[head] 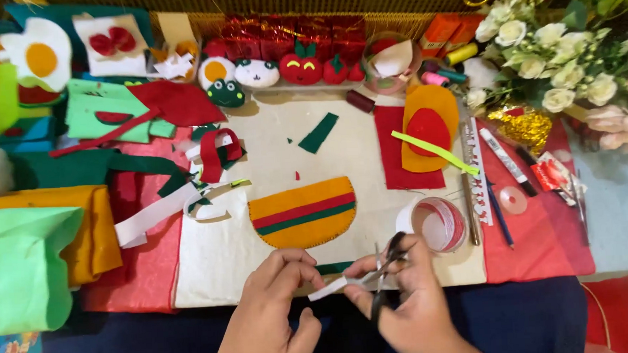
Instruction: Trimming felt pieces with scissors and applying double-sided tape to assemble a craft item.
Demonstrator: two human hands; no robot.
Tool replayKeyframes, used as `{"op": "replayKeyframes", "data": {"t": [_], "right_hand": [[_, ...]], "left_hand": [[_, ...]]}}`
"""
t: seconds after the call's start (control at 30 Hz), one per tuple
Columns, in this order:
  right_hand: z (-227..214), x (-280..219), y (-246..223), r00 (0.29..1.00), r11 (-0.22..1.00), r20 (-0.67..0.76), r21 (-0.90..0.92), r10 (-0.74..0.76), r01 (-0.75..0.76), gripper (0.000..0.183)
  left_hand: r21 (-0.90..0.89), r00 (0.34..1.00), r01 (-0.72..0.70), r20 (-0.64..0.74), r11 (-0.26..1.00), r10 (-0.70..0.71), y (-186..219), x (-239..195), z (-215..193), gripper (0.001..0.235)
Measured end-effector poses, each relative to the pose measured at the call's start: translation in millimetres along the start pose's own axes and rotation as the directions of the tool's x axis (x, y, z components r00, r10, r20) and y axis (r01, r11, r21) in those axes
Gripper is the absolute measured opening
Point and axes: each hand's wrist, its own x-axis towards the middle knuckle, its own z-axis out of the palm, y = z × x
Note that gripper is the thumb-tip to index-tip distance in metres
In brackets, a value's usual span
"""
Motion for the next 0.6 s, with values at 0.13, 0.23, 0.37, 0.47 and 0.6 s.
{"op": "replayKeyframes", "data": {"t": [0.13, 0.23, 0.37, 0.47, 0.6], "right_hand": [[11.1, 1.0, 20.5, 0.996, 0.976, -0.005, 0.198, 0.093, -0.090, 0.055], [17.7, 2.5, 24.3, 0.998, 0.976, -0.053, 0.215, 0.042, -0.029, 0.051], [37.1, 5.4, 33.4, 0.967, 0.965, -0.185, 0.227, 0.173, -0.129, 0.055], [52.7, 8.2, 33.4, 0.886, 0.897, -0.238, 0.304, 0.398, -0.322, 0.060], [65.5, 16.2, 18.3, 0.818, 0.837, -0.214, 0.269, 0.534, -0.476, 0.059]], "left_hand": [[0.067, 1.000, -0.017, 0.016, 0.998, 0.016, -14.0, 1.0, 2.3, 0.031], [0.013, 0.995, -0.074, -0.065, 0.997, 0.075, -16.1, 3.4, -10.2, 0.043], [0.102, 0.977, -0.002, -0.214, 0.995, 0.024, -33.8, -1.5, -27.4, 0.041], [0.308, 0.906, 0.102, -0.422, 0.946, 0.040, -46.7, -6.2, -30.9, 0.020], [0.285, 0.894, 0.243, -0.437, 0.927, -0.100, -55.2, -9.3, -27.4, 0.008]]}}
